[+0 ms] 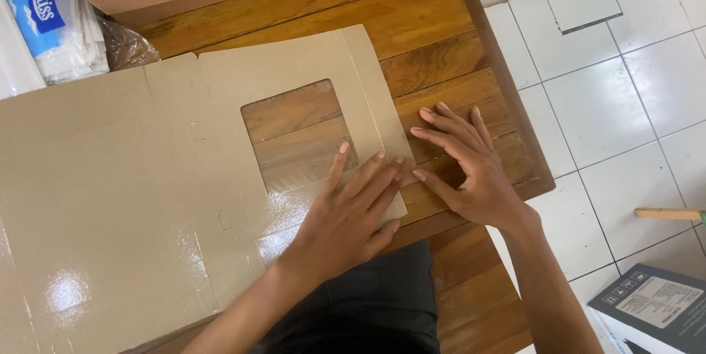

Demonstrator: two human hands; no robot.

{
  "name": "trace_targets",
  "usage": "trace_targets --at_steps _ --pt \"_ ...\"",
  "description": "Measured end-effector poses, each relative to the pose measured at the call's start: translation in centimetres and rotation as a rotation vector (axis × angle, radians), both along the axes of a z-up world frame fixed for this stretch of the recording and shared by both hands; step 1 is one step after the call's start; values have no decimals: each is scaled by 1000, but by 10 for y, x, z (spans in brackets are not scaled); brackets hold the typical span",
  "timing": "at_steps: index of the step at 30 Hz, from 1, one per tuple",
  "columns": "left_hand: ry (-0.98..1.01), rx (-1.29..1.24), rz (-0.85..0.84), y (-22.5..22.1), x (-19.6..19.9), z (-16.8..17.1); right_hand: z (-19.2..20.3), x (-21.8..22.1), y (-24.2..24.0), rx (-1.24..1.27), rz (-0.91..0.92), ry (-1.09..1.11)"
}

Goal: Assembling cardboard boxes by folding flat sheets and tucking in flaps.

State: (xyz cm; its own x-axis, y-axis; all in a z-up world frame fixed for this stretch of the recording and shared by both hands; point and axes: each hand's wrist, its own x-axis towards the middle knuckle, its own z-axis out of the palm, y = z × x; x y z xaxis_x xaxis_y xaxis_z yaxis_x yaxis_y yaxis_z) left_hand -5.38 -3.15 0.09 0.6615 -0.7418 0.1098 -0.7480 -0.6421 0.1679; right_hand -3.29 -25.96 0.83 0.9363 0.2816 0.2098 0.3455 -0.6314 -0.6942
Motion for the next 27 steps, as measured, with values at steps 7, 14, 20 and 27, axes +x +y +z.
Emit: trace_targets --at_steps 7,14,20,27 --pt "207 -126 -61 8 11 12 2 -1 4 -79 -9 37" --pt "254 -265 -12 9 16 10 4 0 11 -152 -50 37" --pt "224 -247 -17 9 14 3 3 -1 11 -178 -48 54" --pt "162 -197 -18 9 14 1 -1 1 4 -162 0 73"
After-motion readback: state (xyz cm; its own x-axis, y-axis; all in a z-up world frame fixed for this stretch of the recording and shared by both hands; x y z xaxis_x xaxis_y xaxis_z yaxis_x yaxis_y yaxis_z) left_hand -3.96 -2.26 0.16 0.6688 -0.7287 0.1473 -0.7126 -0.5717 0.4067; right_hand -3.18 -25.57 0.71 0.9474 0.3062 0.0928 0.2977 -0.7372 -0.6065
